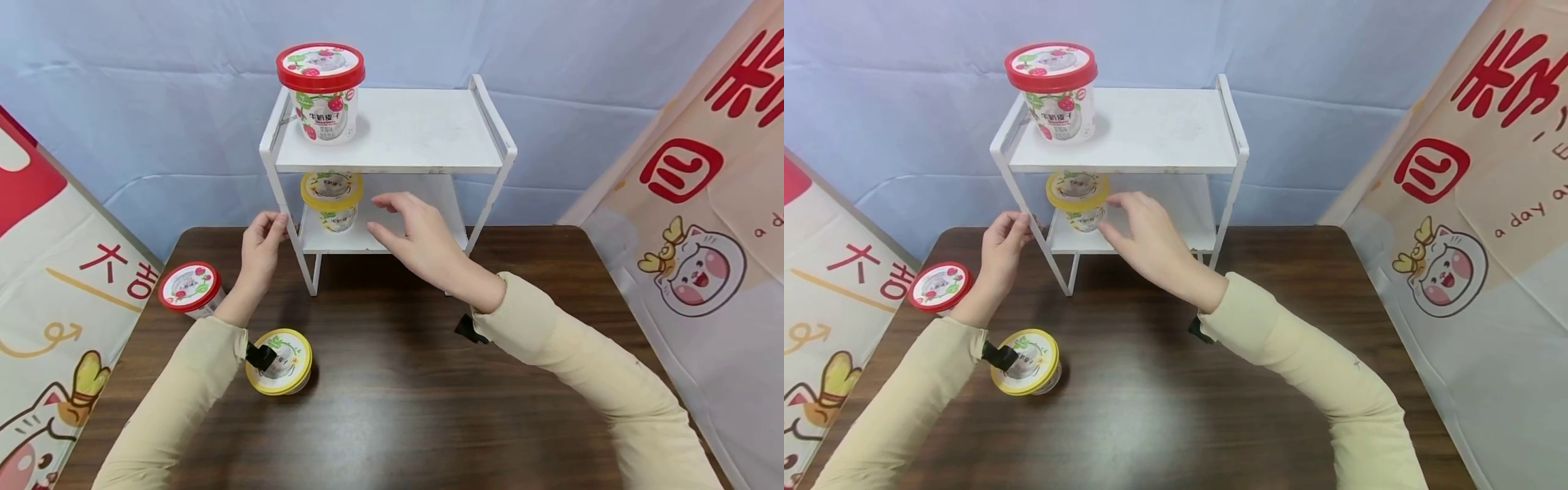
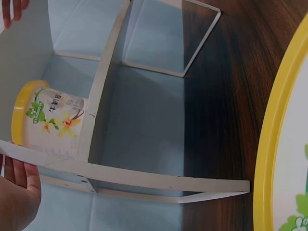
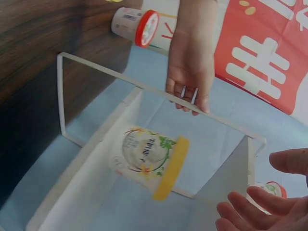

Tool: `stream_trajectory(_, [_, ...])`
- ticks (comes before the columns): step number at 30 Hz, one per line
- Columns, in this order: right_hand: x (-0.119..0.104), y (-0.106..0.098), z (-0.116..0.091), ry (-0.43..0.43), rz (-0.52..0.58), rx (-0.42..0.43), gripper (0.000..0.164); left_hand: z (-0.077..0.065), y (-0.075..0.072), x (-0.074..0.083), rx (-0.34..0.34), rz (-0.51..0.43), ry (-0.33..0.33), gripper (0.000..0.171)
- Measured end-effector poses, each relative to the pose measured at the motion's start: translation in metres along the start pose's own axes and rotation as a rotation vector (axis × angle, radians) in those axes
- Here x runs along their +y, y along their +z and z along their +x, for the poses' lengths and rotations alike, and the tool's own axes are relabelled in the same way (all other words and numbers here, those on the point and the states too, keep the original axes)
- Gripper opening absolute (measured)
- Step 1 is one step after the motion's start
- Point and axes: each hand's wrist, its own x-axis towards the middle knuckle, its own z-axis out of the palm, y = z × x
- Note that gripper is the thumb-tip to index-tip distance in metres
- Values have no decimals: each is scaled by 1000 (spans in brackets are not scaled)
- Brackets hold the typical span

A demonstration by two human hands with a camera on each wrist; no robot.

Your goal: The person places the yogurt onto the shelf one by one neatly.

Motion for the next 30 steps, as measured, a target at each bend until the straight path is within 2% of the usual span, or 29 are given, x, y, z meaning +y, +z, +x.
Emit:
stream_trajectory(15, [28, 3, -20, 42, -47, -96, 41, 0, 0, 1, -3, -8, 4, 12])
stream_trajectory(23, [45, 6, -28, 88, -64, -122, 41, 1, 0, -4, -14, -12, 0, 12])
stream_trajectory(30, [55, 3, -34, 120, -64, -130, 43, 1, -1, -3, -7, -20, 6, 12])
